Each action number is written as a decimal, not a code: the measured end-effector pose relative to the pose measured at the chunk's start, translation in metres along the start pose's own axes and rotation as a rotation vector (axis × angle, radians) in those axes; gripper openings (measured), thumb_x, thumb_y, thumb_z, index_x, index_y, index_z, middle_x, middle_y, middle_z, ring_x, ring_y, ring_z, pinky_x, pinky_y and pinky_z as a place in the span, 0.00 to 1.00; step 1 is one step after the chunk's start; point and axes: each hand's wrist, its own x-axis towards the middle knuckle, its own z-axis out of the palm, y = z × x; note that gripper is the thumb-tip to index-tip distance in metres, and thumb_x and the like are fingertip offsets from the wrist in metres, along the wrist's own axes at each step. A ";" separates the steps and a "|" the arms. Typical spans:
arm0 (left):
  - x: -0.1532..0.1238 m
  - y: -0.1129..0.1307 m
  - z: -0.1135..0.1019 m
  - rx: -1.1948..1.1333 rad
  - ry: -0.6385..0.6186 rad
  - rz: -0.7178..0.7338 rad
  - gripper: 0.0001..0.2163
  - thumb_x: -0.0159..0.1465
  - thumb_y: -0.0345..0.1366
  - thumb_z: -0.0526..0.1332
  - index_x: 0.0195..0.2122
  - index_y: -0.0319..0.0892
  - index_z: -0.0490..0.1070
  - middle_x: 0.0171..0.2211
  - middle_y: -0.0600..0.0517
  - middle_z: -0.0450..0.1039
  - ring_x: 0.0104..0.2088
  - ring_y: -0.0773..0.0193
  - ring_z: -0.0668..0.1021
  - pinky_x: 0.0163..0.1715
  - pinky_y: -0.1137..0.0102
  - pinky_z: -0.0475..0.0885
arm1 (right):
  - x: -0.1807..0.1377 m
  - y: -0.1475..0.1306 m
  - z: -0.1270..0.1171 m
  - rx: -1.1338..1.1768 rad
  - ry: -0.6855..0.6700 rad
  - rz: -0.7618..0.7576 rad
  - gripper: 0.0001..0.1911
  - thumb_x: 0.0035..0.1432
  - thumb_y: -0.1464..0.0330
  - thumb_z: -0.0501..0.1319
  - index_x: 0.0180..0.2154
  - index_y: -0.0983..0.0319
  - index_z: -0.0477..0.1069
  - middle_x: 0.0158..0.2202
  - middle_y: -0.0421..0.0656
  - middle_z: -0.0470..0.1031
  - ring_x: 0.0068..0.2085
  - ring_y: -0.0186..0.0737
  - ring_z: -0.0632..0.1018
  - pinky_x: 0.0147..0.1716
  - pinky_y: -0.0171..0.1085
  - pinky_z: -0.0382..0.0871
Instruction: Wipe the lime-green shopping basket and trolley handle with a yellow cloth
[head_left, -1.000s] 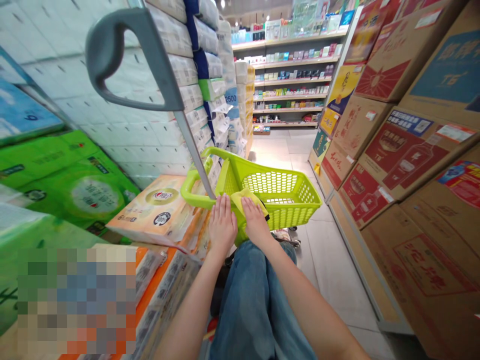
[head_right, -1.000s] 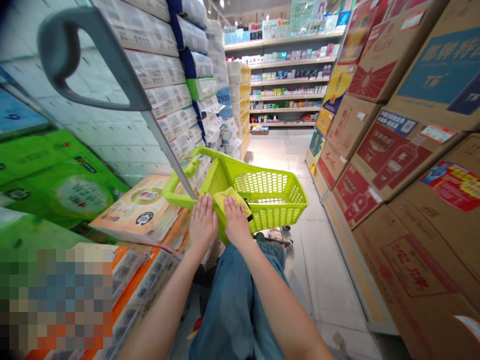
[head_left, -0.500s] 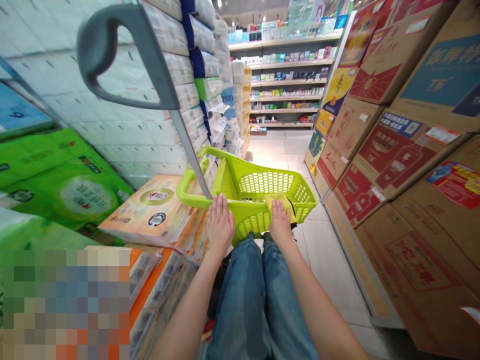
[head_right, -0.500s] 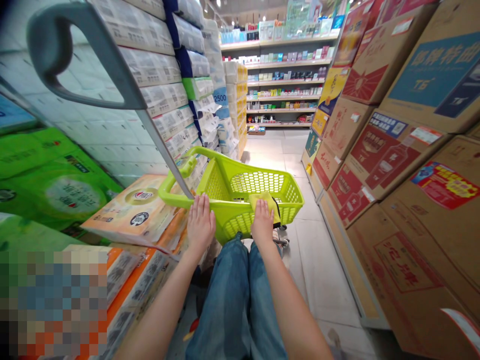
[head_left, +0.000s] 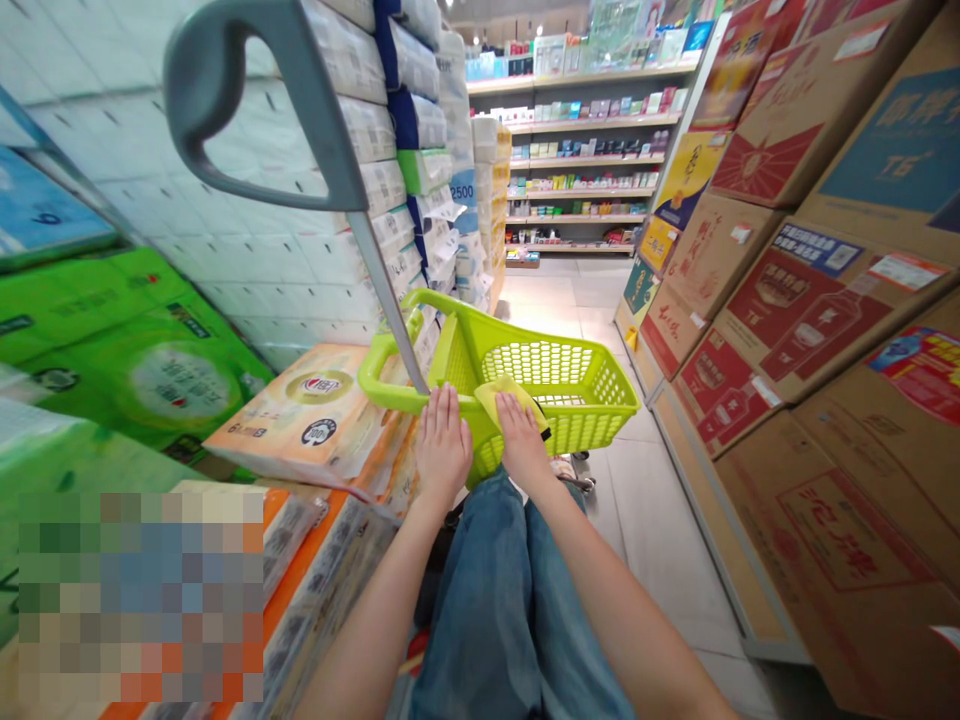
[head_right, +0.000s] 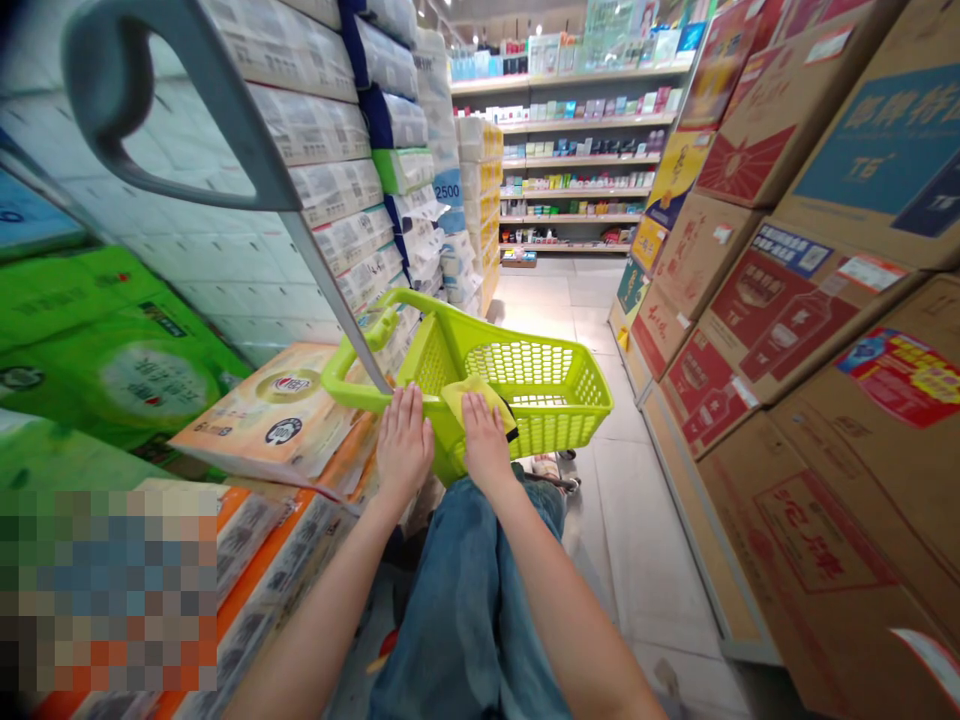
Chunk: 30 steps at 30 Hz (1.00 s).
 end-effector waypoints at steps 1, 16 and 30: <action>0.000 0.000 0.000 -0.001 -0.001 0.002 0.26 0.71 0.34 0.45 0.70 0.35 0.48 0.70 0.43 0.53 0.71 0.55 0.54 0.68 0.56 0.52 | -0.005 0.013 -0.001 -0.023 0.008 0.029 0.44 0.50 0.85 0.47 0.69 0.68 0.49 0.71 0.50 0.53 0.71 0.44 0.52 0.69 0.51 0.47; -0.001 -0.001 0.002 -0.054 0.018 -0.002 0.27 0.71 0.35 0.45 0.70 0.37 0.47 0.70 0.43 0.53 0.71 0.55 0.53 0.68 0.55 0.53 | 0.003 0.000 0.004 0.088 0.006 0.162 0.45 0.48 0.85 0.48 0.69 0.68 0.50 0.70 0.52 0.53 0.71 0.47 0.52 0.69 0.53 0.45; 0.002 0.002 -0.003 -0.006 -0.022 -0.023 0.26 0.70 0.33 0.46 0.69 0.34 0.52 0.69 0.42 0.55 0.70 0.55 0.54 0.68 0.56 0.53 | 0.028 -0.051 -0.011 0.032 -0.031 0.032 0.33 0.62 0.74 0.51 0.68 0.57 0.53 0.69 0.48 0.57 0.68 0.48 0.59 0.64 0.55 0.51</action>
